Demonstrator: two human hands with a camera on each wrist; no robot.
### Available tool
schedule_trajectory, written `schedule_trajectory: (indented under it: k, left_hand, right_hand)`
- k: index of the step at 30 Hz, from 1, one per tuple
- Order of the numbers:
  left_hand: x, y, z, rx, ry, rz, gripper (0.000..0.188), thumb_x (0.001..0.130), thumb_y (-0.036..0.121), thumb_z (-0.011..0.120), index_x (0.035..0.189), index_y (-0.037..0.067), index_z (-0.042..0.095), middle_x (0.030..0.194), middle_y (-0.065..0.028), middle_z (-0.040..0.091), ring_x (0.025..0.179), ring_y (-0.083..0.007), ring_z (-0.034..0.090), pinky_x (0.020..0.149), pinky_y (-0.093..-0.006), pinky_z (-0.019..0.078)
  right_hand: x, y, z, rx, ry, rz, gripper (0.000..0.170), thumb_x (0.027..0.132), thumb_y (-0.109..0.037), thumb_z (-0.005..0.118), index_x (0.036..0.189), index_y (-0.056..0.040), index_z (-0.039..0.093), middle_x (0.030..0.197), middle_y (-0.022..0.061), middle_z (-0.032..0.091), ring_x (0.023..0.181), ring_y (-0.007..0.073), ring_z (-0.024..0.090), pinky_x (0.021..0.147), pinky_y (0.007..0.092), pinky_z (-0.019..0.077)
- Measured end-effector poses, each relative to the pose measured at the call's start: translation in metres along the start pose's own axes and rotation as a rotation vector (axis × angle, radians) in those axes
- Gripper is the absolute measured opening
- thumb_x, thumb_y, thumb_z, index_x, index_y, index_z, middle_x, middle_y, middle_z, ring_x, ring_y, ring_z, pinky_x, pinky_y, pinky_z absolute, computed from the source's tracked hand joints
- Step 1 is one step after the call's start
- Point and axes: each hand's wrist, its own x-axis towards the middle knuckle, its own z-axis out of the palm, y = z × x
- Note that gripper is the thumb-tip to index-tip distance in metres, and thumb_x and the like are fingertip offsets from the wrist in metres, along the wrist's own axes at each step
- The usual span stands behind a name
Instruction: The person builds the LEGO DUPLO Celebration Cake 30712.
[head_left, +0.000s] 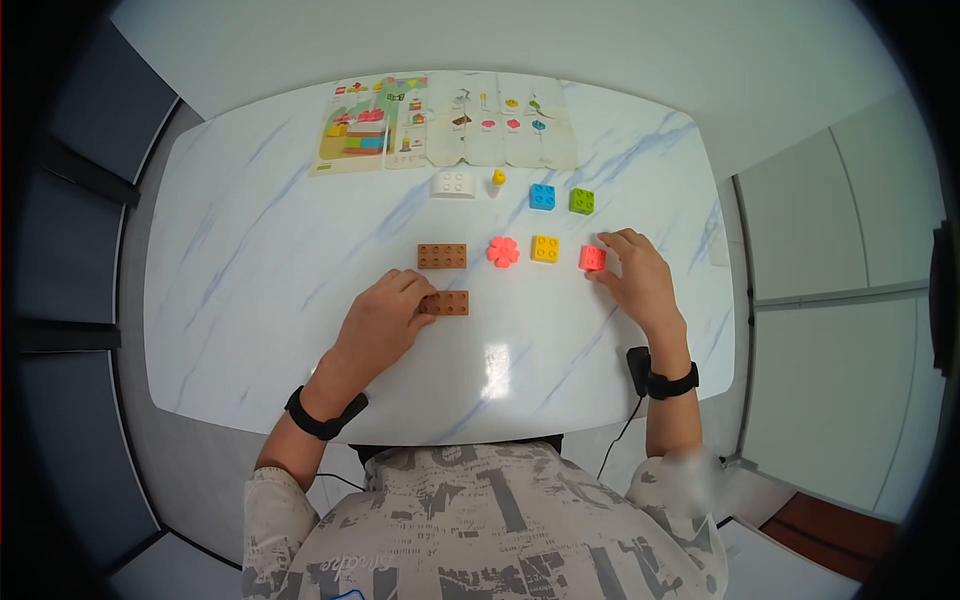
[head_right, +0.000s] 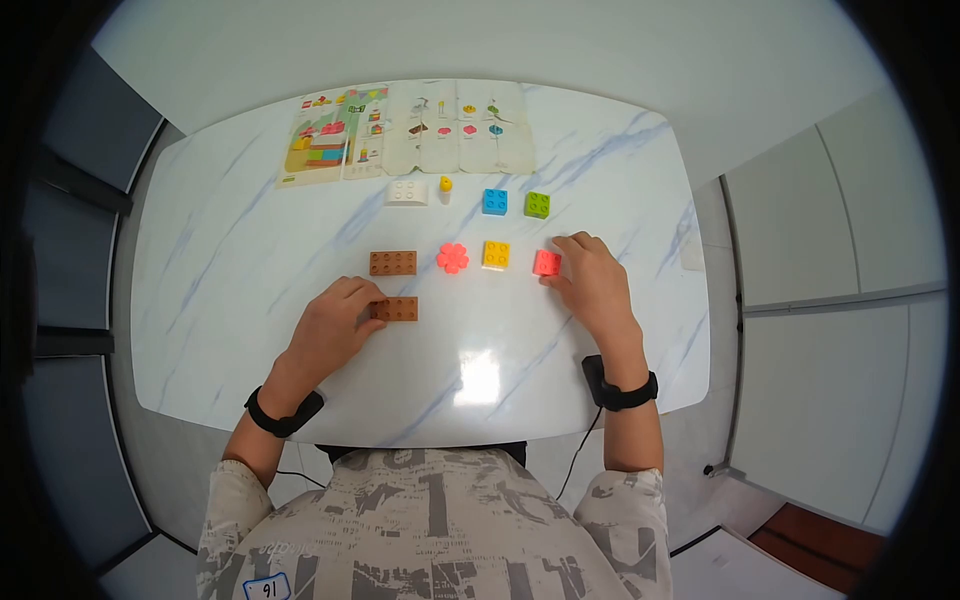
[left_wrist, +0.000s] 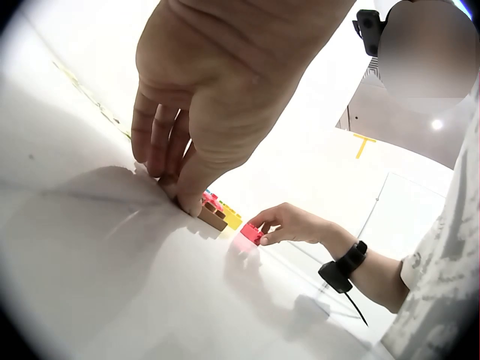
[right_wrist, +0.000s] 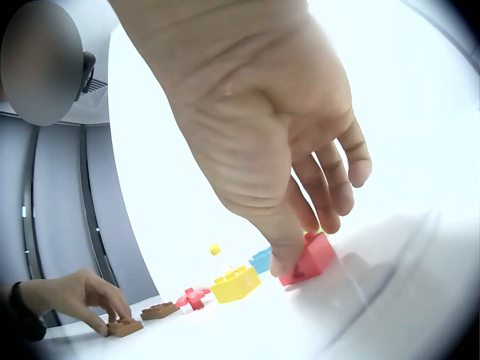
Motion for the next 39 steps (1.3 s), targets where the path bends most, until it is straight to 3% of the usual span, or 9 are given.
schedule_trajectory:
  k: [4, 7, 13, 16, 17, 21, 26, 32, 39]
  left_hand:
    - [-0.001, 0.0, -0.001, -0.008, 0.003, 0.009, 0.034, 0.082, 0.005, 0.088, 0.112, 0.005, 0.071, 0.116, -0.0102, 0.073, 0.109, -0.0322, 0.07, 0.093, -0.0416, 0.0595]
    - [0.0, 0.0, 0.0, -0.004, 0.001, 0.001, 0.035, 0.082, 0.006, 0.089, 0.112, 0.005, 0.071, 0.116, -0.0103, 0.074, 0.109, -0.0321, 0.07, 0.094, -0.0415, 0.0597]
    - [0.0, 0.002, -0.003, 0.031, 0.025, 0.002, 0.038, 0.082, 0.01, 0.09, 0.114, 0.005, 0.071, 0.118, -0.0108, 0.074, 0.11, -0.0324, 0.071, 0.094, -0.0411, 0.0605]
    - [0.007, 0.004, -0.015, 0.039, 0.057, -0.001, 0.039, 0.084, 0.014, 0.089, 0.116, 0.004, 0.071, 0.12, -0.0114, 0.074, 0.11, -0.0329, 0.072, 0.094, -0.0412, 0.0608]
    - [0.01, 0.003, -0.018, 0.029, 0.073, -0.012, 0.039, 0.084, 0.016, 0.089, 0.117, 0.004, 0.072, 0.121, -0.0116, 0.074, 0.11, -0.0329, 0.072, 0.094, -0.0412, 0.0609]
    - [0.02, -0.005, -0.016, 0.056, 0.158, 0.017, 0.04, 0.087, 0.02, 0.088, 0.121, 0.004, 0.073, 0.123, -0.0122, 0.074, 0.109, -0.033, 0.073, 0.093, -0.0415, 0.0612]
    - [0.013, 0.007, -0.009, 0.038, 0.077, 0.067, 0.039, 0.086, 0.02, 0.088, 0.119, 0.004, 0.074, 0.121, -0.0107, 0.074, 0.109, -0.0309, 0.072, 0.093, -0.0405, 0.0613]
    - [0.001, 0.008, 0.012, 0.067, 0.019, 0.139, 0.037, 0.085, 0.016, 0.088, 0.117, 0.004, 0.074, 0.119, -0.0081, 0.074, 0.113, -0.0273, 0.071, 0.094, -0.0386, 0.0607]
    - [0.004, 0.009, 0.011, 0.084, 0.014, 0.161, 0.038, 0.082, 0.014, 0.089, 0.115, 0.004, 0.072, 0.117, -0.0076, 0.073, 0.111, -0.0276, 0.07, 0.093, -0.0386, 0.0605]
  right_hand:
    - [0.02, -0.026, 0.008, 0.009, 0.055, -0.235, 0.043, 0.082, -0.02, 0.091, 0.12, -0.0048, 0.078, 0.116, 0.0083, 0.075, 0.108, 0.0304, 0.066, 0.092, 0.0411, 0.0568]
    - [0.032, -0.023, 0.028, -0.054, -0.032, -0.359, 0.045, 0.081, -0.021, 0.092, 0.12, -0.0057, 0.078, 0.113, 0.008, 0.075, 0.105, 0.0307, 0.065, 0.091, 0.0411, 0.0565]
    - [0.022, -0.023, 0.012, 0.023, 0.103, -0.26, 0.037, 0.082, -0.021, 0.091, 0.113, -0.0051, 0.08, 0.108, 0.0069, 0.077, 0.103, 0.0303, 0.066, 0.089, 0.0414, 0.0566]
    - [0.01, 0.004, 0.001, -0.039, 0.078, -0.151, 0.036, 0.083, -0.019, 0.09, 0.115, -0.005, 0.08, 0.11, 0.0075, 0.077, 0.1, 0.0304, 0.067, 0.087, 0.0413, 0.0575]
    - [0.008, 0.009, -0.001, -0.061, -0.051, -0.047, 0.036, 0.084, -0.017, 0.089, 0.117, -0.0047, 0.079, 0.112, 0.0079, 0.078, 0.1, 0.0304, 0.068, 0.086, 0.0408, 0.0585]
    - [0.0, 0.015, 0.0, -0.024, 0.015, -0.075, 0.04, 0.084, -0.016, 0.089, 0.121, -0.0051, 0.078, 0.119, 0.0096, 0.076, 0.102, 0.0302, 0.069, 0.088, 0.0402, 0.0588]
    - [0.005, -0.013, -0.01, 0.01, 0.077, -0.144, 0.049, 0.082, -0.014, 0.09, 0.127, -0.0041, 0.074, 0.126, 0.0114, 0.074, 0.107, 0.0302, 0.068, 0.091, 0.0412, 0.0579]
    - [0.02, -0.034, 0.024, 0.0, 0.009, -0.364, 0.041, 0.081, -0.013, 0.09, 0.119, -0.0076, 0.077, 0.118, 0.0061, 0.075, 0.106, 0.0272, 0.067, 0.091, 0.0397, 0.0551]
    - [0.02, -0.038, 0.029, -0.038, 0.025, -0.288, 0.035, 0.082, -0.01, 0.088, 0.115, -0.006, 0.077, 0.111, 0.0062, 0.076, 0.103, 0.0283, 0.067, 0.09, 0.0408, 0.0555]
